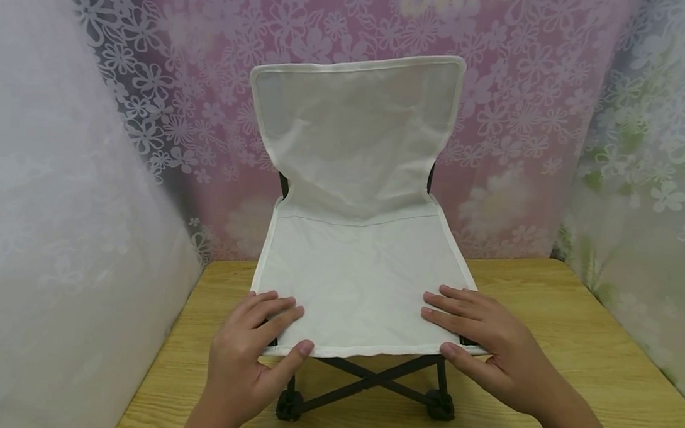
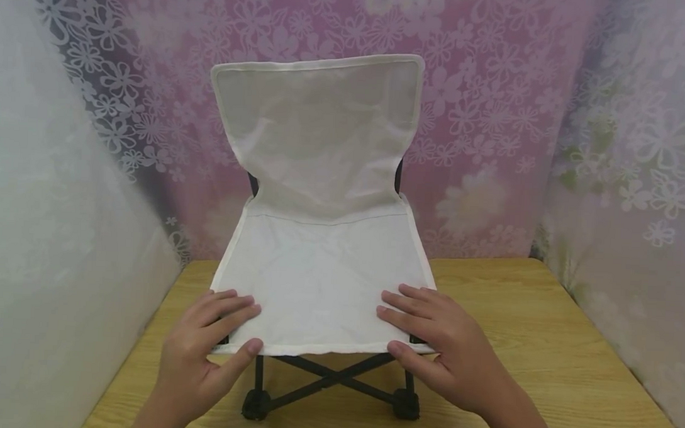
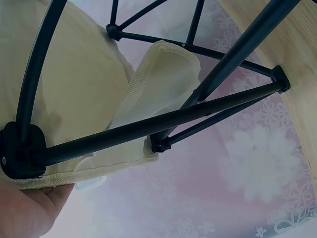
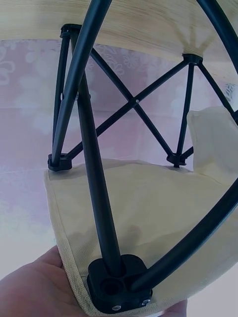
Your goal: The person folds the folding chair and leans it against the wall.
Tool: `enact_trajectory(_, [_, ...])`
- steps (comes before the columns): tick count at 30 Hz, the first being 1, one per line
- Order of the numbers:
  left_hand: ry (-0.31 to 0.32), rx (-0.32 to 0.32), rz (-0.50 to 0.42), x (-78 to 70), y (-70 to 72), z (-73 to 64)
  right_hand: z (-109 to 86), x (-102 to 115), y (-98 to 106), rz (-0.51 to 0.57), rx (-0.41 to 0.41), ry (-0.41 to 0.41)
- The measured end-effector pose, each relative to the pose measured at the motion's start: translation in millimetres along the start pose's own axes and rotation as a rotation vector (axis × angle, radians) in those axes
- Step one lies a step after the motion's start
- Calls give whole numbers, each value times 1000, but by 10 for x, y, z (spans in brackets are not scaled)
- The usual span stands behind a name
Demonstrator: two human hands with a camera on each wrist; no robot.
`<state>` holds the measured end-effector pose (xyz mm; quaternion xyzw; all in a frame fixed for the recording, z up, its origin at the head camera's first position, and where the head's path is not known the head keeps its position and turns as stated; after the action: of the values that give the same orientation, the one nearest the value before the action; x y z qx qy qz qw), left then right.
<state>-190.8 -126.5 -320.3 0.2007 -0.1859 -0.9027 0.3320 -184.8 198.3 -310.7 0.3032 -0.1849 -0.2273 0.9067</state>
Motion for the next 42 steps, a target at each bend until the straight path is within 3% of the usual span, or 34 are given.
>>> enact_trajectory(12, [44,65,15,-34,-62,-17,-39,-34,52,-6,-14,-29])
enact_trajectory(23, [-50,-11,-3,-160,-54,-7,-83,-53,101,-37,-35,-55])
enact_trajectory(42, [-77,-24,-14,-203,-94,-7,-124,-79,149,-34,-49,-52])
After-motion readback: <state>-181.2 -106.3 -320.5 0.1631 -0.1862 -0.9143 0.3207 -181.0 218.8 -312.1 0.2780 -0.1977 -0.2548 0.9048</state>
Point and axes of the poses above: each hand's wrist, its own z-axis towards the middle knuckle, its own y-axis out of the back of the hand, x = y × z, the point moved 7 cm from there along z, towards the middle knuckle, and after that the axes turned 4 degrees about -x, right-handed, at the moved point
